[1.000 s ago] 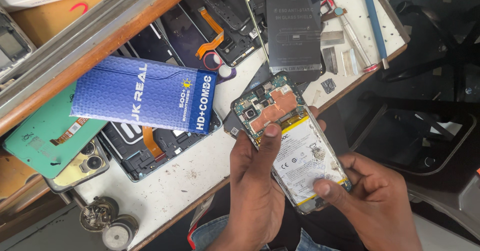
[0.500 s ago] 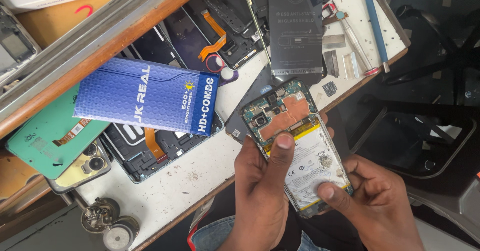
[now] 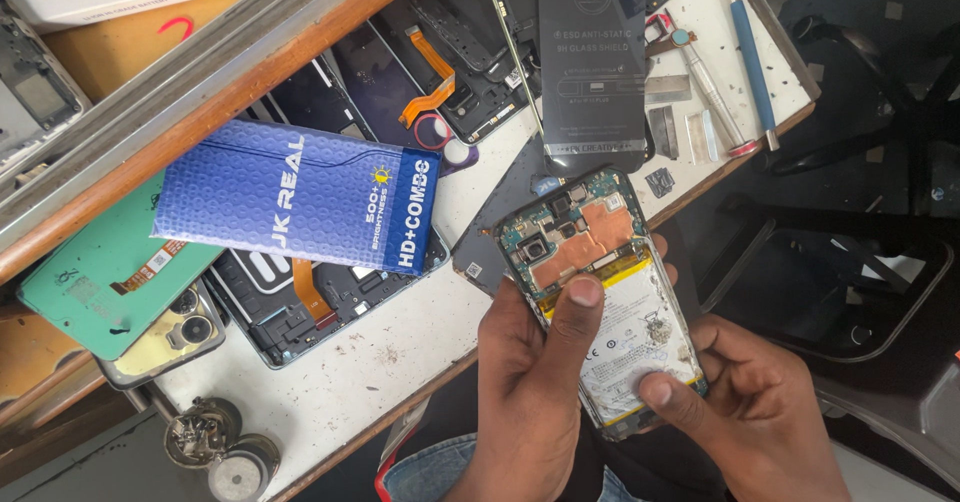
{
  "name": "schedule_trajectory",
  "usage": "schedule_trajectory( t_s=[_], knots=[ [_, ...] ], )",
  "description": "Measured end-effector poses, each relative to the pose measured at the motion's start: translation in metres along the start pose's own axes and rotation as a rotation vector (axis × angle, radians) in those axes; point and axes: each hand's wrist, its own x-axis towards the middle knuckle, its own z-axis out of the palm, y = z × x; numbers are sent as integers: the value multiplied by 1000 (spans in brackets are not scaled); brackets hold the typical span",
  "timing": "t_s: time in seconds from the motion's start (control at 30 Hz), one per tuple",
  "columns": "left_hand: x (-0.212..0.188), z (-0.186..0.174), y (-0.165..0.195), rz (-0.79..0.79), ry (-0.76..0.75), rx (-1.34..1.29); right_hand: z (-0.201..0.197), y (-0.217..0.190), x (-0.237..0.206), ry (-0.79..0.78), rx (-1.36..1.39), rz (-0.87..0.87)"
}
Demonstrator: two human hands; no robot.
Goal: The person installs a battery into a disassembled smartphone chassis, presses it into place, and then attaches the screen assembly. The person handles the battery, chassis, and screen by hand.
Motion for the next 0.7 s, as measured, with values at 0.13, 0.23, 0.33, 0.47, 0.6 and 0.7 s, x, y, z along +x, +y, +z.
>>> schedule_trajectory(
  t_s=[0.13, 0.23, 0.33, 0.47, 0.6, 0.7],
  knots=[
    [0, -1, 1, -64, -3, -106, 0, -7, 2, -34, -81, 32],
    [0, -4, 4, -103, -22, -182, 6, -16, 0, -40, -114, 24],
    [0, -6, 6, -105, -29, -191, 21, -24, -7, 39, -225, -79],
    [0, -6, 6, -62, 12, -207, 50, -31, -11, 359, -650, -266],
    [-2, -1, 0, 26, 82, -198, 63, -33, -12, 406, -837, -391],
    [-3, 2, -6, 45, 163, -208, 64, -31, -10, 389, -922, -407]
  ],
)
